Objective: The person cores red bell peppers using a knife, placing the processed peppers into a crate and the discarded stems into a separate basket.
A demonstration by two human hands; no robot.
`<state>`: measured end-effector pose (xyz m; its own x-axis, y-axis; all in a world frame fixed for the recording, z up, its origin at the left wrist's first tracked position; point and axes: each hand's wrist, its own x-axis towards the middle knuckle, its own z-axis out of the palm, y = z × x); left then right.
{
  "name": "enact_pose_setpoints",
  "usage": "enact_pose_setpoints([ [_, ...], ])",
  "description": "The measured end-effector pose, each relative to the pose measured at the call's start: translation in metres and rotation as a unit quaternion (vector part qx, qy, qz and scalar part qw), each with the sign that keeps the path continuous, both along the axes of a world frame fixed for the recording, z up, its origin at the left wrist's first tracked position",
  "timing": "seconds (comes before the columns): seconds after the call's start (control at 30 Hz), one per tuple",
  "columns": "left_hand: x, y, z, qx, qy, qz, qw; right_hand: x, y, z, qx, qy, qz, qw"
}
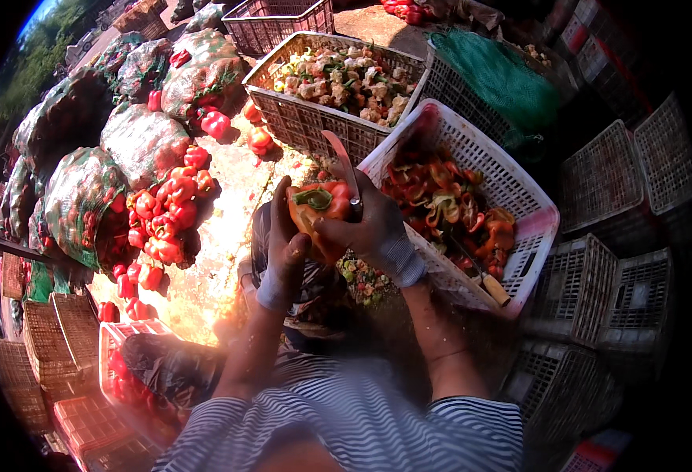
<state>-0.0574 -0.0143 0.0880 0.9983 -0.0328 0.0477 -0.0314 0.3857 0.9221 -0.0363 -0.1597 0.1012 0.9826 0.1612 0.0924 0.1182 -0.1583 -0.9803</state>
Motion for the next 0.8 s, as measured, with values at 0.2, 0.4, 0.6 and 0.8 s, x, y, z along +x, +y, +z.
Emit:
enact_pose_setpoints([
  [0.2,0.002,0.024,0.025,0.125,0.048,-0.020,0.991,-0.006,-0.002,-0.004,-0.098,-0.094,0.028,0.990],
  [0.4,0.006,0.028,0.010,0.156,0.063,0.006,0.986,-0.004,-0.004,-0.017,0.064,-0.023,0.055,0.996],
  [0.6,0.017,0.034,-0.020,0.112,0.045,-0.041,0.992,-0.011,0.000,-0.019,0.256,0.146,0.003,0.956],
  [0.8,0.025,0.037,-0.036,0.015,0.091,-0.084,0.992,-0.007,0.003,-0.033,0.310,0.170,-0.011,0.935],
])
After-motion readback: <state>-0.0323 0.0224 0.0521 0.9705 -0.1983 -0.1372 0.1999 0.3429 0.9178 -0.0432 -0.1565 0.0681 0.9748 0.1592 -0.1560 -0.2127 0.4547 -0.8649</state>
